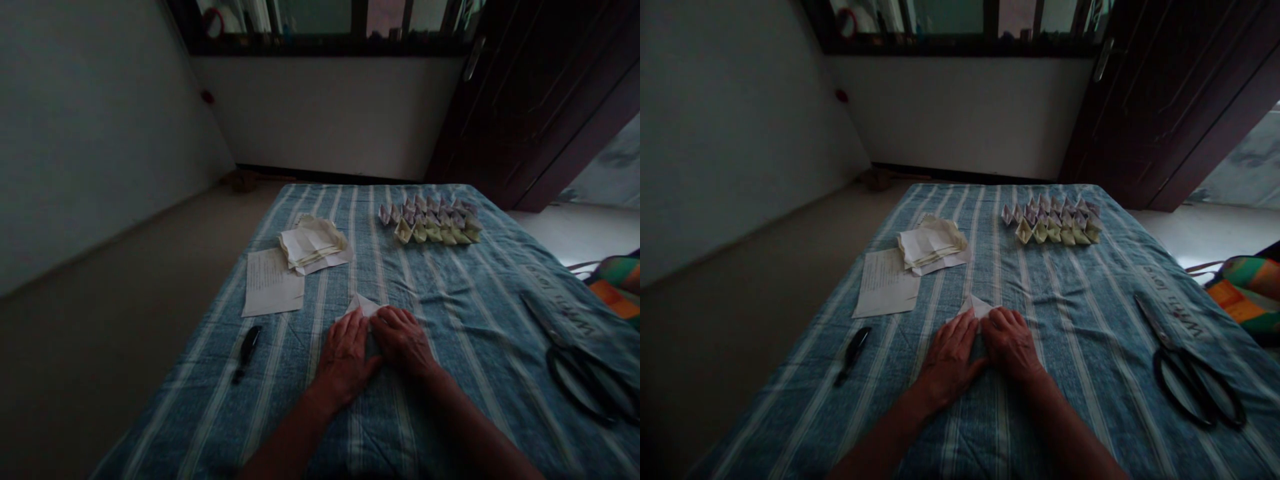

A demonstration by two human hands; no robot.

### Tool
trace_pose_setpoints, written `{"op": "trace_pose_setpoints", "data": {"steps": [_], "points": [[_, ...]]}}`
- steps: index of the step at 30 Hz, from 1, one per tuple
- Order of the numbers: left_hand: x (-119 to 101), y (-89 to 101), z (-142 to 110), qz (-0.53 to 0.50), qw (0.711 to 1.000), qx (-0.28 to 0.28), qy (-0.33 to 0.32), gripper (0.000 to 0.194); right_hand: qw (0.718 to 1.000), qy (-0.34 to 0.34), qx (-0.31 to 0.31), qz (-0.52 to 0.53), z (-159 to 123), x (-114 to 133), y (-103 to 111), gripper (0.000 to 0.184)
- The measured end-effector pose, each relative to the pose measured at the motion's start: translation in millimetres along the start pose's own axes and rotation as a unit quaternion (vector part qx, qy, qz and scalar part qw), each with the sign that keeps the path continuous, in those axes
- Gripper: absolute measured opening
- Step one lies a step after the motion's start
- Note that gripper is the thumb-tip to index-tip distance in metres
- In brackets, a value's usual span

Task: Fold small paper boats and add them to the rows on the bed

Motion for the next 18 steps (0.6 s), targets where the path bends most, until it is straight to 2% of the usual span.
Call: {"op": "trace_pose_setpoints", "data": {"steps": [11, 18], "points": [[6.1, 1.1, -6.9, 0.0, 1.0, -0.017, 0.001, 0.06, 0.999, 0.002, -0.047, -0.006, -0.5, 0.0, -5.9, 0.014], [5.5, 3.9, -7.2, -0.006, 1.0, -0.018, 0.003, 0.055, 1.0, -0.005, -0.017, 0.0, -0.6, 1.4, -2.2, 0.015]]}}
Point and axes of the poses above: each hand's wrist, its own z-axis towards the middle knuckle, its own y-axis out of the back of the hand, x = y × z, the point moved 1 cm from there along z, towards the middle knuckle, and after that the axes turned 15 degrees about x, right-handed, at the moved point
